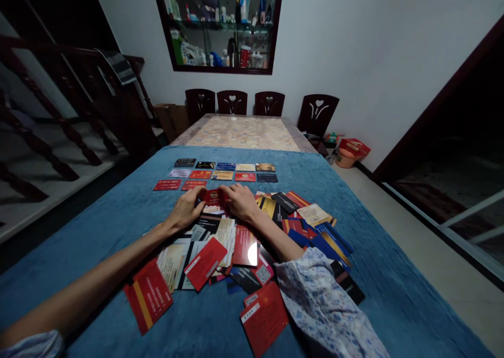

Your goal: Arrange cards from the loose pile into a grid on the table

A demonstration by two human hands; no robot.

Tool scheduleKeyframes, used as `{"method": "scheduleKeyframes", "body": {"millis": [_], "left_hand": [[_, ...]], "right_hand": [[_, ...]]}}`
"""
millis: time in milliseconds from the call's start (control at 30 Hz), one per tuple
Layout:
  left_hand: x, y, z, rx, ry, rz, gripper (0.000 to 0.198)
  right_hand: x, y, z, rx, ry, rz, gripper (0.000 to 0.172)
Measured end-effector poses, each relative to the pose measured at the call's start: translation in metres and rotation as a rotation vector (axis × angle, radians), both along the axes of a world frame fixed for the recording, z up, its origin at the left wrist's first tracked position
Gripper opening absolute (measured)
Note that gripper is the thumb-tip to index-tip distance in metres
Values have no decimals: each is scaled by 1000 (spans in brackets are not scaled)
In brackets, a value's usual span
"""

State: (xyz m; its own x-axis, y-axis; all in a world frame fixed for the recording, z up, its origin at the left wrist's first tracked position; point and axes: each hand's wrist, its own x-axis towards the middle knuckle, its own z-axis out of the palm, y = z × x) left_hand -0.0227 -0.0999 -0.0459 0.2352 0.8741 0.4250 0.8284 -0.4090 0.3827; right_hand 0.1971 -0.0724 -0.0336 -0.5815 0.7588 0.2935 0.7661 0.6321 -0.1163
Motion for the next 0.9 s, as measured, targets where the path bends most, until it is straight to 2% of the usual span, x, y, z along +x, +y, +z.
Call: {"method": "scheduleKeyframes", "body": {"millis": [200, 467, 600, 733, 900], "left_hand": [[5, 11, 4, -45, 11, -19, 33], [11, 23, 21, -193, -8, -92, 42], [14, 33, 22, -198, 33, -133, 48], [17, 46, 20, -171, 89, -177, 41], [33, 59, 24, -158, 208, -142, 44]], "right_hand": [[1, 2, 3, -40, -50, -16, 57], [9, 6, 10, -115, -49, -51, 61], [15, 10, 14, -164, -28, -57, 60], [21, 16, 22, -211, -71, -98, 60], [29, 30, 34, -193, -159, -162, 61]]}}
